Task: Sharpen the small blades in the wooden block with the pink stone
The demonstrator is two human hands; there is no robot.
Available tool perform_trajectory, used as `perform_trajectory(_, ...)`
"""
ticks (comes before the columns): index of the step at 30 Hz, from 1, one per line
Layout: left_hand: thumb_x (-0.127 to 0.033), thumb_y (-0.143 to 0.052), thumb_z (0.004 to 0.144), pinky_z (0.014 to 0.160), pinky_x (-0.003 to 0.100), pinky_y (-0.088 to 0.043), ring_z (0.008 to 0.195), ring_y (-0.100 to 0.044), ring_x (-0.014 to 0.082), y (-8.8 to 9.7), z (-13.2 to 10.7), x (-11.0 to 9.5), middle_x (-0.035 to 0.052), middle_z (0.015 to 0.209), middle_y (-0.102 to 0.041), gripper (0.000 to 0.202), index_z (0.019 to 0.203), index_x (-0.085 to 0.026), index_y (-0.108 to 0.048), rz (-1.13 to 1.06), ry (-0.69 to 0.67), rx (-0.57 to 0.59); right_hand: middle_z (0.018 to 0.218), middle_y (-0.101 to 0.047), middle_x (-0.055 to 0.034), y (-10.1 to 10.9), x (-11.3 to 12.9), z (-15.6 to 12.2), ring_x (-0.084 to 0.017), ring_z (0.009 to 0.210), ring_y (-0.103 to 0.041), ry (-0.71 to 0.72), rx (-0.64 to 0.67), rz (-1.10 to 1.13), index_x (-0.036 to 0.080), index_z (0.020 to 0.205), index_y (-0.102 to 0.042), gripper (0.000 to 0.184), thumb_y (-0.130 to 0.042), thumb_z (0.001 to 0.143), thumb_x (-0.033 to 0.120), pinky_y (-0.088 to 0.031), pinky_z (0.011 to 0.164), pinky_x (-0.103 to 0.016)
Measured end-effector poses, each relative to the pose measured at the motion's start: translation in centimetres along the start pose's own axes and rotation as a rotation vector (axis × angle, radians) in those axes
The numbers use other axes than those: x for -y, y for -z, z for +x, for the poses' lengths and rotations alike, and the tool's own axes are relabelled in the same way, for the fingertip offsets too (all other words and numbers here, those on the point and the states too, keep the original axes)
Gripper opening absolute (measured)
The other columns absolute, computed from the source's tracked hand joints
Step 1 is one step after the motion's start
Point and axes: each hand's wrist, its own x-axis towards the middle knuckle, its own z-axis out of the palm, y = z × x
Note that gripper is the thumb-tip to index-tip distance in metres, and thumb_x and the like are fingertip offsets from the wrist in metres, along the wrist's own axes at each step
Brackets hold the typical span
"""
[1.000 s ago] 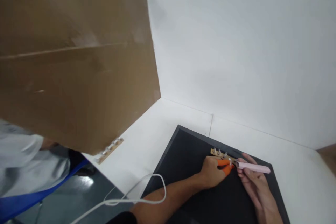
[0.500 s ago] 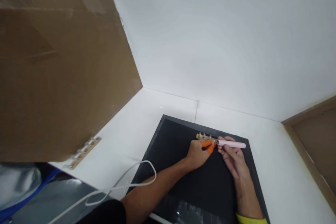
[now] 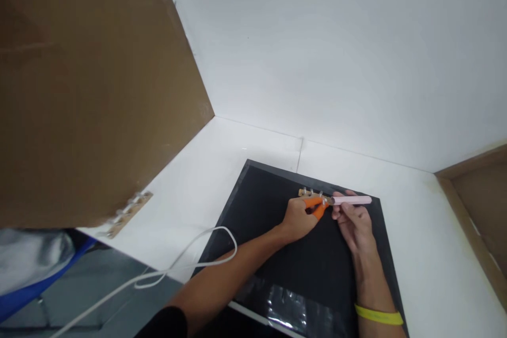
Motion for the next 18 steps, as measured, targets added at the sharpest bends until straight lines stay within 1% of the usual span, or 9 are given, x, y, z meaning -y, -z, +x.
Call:
perform_trajectory(3, -0.019, -0.067, 0.085, 0.054, 0.019, -0.048, 0.059, -0.060, 0.0116, -0.1, 0.0, 0.1, 0.0029, 0.077, -0.075, 0.019, 0.099, -0.017, -0.081, -0.002, 0.004, -0.009, 0.105, -0.074, -0.0051, -0.2, 0.0, 0.0, -0.011, 0.068, -0.063, 0.010, 0.002, -0.009, 0.024, 0.110, -0.066, 0.045, -0.089, 0.072, 0.025, -0.058, 0.057, -0.024)
perform_trajectory(6, -0.018, -0.067, 0.085, 0.055, 0.020, -0.048, 0.059, -0.060, 0.0114, -0.1, 0.0, 0.1, 0.0027, 0.077, -0.075, 0.021, 0.101, -0.017, -0.081, -0.006, 0.012, -0.015, 0.104, -0.074, -0.0055, -0.3, 0.0, 0.2, -0.012, 0.067, -0.063, 0.027, -0.011, -0.015, 0.024, 0.111, -0.065, 0.045, -0.088, 0.073, 0.025, -0.060, 0.059, -0.027)
perform_trajectory(9, -0.019, -0.069, 0.085, 0.059, 0.020, -0.051, 0.063, -0.063, 0.0121, 0.0, 0.0, 0.1, 0.0027, 0.081, -0.076, 0.021, 0.102, -0.019, -0.080, -0.008, 0.017, -0.008, 0.102, -0.074, -0.0054, -0.5, 0.1, 0.2, -0.013, 0.066, -0.064, 0.045, -0.016, -0.038, 0.024, 0.112, -0.064, 0.045, -0.087, 0.074, 0.026, -0.061, 0.059, -0.029)
perform_trajectory(12, -0.017, -0.069, 0.085, 0.063, 0.021, -0.054, 0.067, -0.067, 0.0132, 0.1, 0.0, 0.0, 0.0028, 0.085, -0.078, 0.021, 0.102, -0.019, -0.081, -0.008, 0.013, 0.005, 0.100, -0.074, -0.0048, -0.7, 0.4, -0.1, -0.014, 0.065, -0.064, 0.050, 0.009, -0.073, 0.025, 0.111, -0.063, 0.045, -0.087, 0.073, 0.028, -0.062, 0.061, -0.031)
perform_trajectory(16, -0.014, -0.067, 0.086, 0.075, 0.023, -0.059, 0.080, -0.073, 0.0162, 0.2, 0.2, -0.1, 0.0033, 0.095, -0.079, 0.022, 0.102, -0.020, -0.080, -0.016, 0.004, 0.017, 0.097, -0.073, -0.0040, -1.0, 0.9, -0.8, -0.015, 0.067, -0.064, 0.033, 0.074, -0.068, 0.026, 0.116, -0.061, 0.050, -0.087, 0.073, 0.028, -0.063, 0.064, -0.034)
perform_trajectory(18, -0.014, -0.068, 0.086, 0.080, 0.025, -0.060, 0.084, -0.074, 0.0176, 0.2, 0.2, -0.2, 0.0031, 0.098, -0.080, 0.021, 0.102, -0.021, -0.080, -0.023, -0.001, 0.020, 0.097, -0.073, -0.0047, -1.1, 1.1, -0.9, -0.015, 0.067, -0.064, 0.042, 0.075, -0.074, 0.027, 0.117, -0.060, 0.052, -0.087, 0.073, 0.027, -0.063, 0.064, -0.034)
